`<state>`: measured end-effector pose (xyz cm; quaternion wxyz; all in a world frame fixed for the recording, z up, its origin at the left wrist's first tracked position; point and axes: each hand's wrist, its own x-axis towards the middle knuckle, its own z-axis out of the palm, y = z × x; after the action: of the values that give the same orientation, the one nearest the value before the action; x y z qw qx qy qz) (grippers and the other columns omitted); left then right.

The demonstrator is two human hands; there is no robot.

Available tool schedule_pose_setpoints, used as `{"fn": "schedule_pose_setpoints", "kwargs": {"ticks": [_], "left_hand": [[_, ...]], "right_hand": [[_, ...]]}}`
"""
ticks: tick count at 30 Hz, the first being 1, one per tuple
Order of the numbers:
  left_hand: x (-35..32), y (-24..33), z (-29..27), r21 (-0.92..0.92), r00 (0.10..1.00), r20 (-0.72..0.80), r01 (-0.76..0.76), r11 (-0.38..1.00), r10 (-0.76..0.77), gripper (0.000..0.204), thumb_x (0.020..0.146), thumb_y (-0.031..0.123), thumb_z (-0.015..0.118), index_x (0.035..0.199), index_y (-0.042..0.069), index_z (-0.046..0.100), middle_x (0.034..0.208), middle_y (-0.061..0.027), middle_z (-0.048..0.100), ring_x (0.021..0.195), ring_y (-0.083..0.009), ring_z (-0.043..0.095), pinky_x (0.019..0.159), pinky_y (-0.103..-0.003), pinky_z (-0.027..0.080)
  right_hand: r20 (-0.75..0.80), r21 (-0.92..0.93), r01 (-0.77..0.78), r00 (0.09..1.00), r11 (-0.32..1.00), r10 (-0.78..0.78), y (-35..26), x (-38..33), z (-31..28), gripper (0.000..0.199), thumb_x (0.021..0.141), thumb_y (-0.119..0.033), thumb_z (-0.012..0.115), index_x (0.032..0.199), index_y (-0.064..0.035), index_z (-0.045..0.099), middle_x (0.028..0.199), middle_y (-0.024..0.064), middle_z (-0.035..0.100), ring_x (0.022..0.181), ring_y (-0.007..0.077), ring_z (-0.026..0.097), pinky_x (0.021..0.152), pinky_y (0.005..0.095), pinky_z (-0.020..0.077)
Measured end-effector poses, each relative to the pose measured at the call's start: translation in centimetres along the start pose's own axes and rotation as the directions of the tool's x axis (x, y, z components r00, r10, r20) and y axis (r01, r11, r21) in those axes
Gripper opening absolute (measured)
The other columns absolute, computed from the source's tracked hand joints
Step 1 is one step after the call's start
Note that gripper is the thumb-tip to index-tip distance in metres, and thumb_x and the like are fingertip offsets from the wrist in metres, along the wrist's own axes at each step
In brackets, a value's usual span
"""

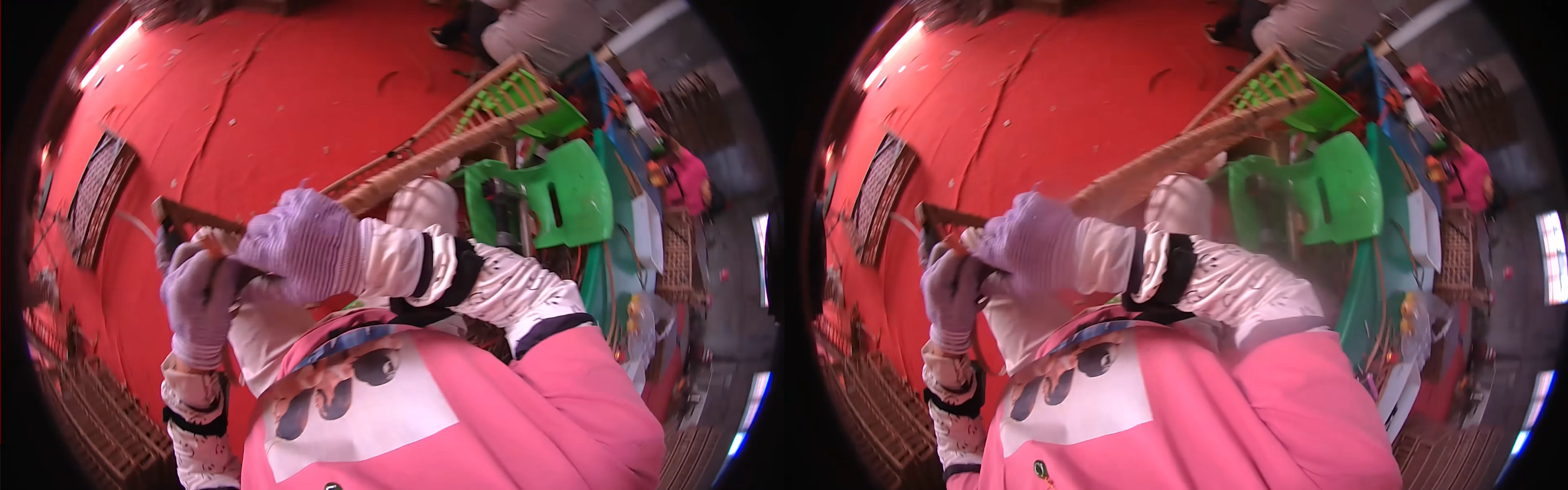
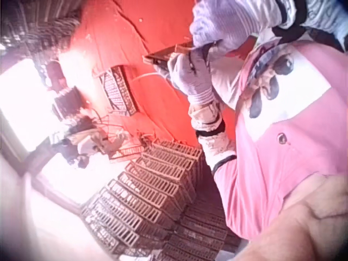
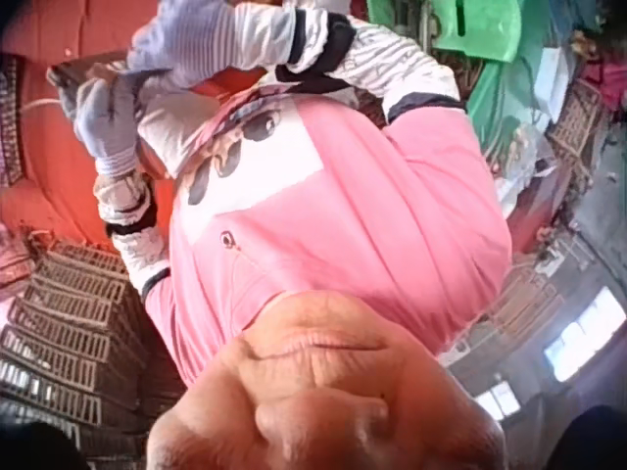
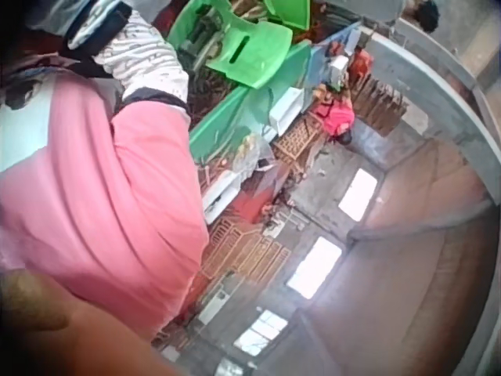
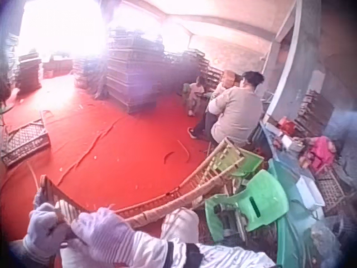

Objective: The person is weaving rattan or similar material around the frame of a piece of furniture, likely a chair or stool, using a staple gun and scissors.

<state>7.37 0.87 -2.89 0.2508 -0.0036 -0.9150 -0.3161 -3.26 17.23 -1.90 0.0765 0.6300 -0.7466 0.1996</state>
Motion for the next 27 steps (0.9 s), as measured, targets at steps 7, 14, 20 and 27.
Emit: {"fn": "schedule_pose_setpoints", "kwargs": {"ticks": [7, 14, 20, 27], "left_hand": [[2.8, -7.6, -1.5, -0.234, 0.942, 0.145, 0.329, 0.915, -0.302, 0.016, 0.086, 0.008, 0.051, 0.071, 0.002, 0.051, 0.068, -0.0026, 0.043, 0.067, -0.0136, 0.041, 0.061, -0.029, 0.033], [3.1, -5.6, -1.6, -0.273, 0.928, 0.044, 0.366, 0.89, -0.369, 0.012, 0.089, 0.005, 0.048, 0.079, 0.001, 0.052, 0.08, -0.0009, 0.045, 0.066, -0.0057, 0.039, 0.056, -0.021, 0.032], [3.7, -2.4, -1.7, -0.046, 0.933, 0.121, 0.346, 0.937, -0.339, 0.008, 0.085, 0.001, 0.048, 0.086, -0.003, 0.055, 0.087, -0.004, 0.05, 0.073, -0.0101, 0.045, 0.062, -0.023, 0.036], [4.6, -2.5, -1.6, 0.077, 0.999, 0.016, 0.041, 0.996, -0.042, 0.015, 0.074, 0.018, 0.064, 0.069, 0.005, 0.061, 0.062, -0.0053, 0.054, 0.069, -0.0234, 0.055, 0.08, -0.037, 0.038]], "right_hand": [[-0.666, 0.157, -0.492, 0.587, 0.856, 0.46, 8.4, -14.3, -0.7, 0.028, 0.078, -0.021, 0.066, 0.1, -0.005, 0.058, 0.096, 0.0133, 0.06, 0.089, 0.0301, 0.058, 0.078, 0.0388, 0.0461], [-0.332, -0.101, -0.982, -0.121, -0.163, 0.935, 22.1, -39.6, 5.8, 0.085, 0.061, -0.029, 0.079, 0.129, -0.0004, 0.037, 0.121, 0.0206, 0.05, 0.111, 0.0302, 0.051, 0.096, 0.0372, 0.0394], [0.282, -0.29, -0.797, 0.459, 0.531, 0.842, 23.8, -37.6, 6.2, 0.031, 0.056, -0.032, 0.074, 0.082, -0.0155, 0.071, 0.077, 0.0146, 0.064, 0.084, 0.0331, 0.06, 0.081, 0.0387, 0.0454], [0.102, 0.592, -0.79, -0.121, -0.157, 0.987, 24.7, -37.4, -0.2, 0.034, 0.063, -0.004, 0.059, 0.095, -0.0009, 0.051, 0.061, 0.0067, 0.052, 0.047, 0.0196, 0.053, 0.039, 0.032, 0.0462]]}}
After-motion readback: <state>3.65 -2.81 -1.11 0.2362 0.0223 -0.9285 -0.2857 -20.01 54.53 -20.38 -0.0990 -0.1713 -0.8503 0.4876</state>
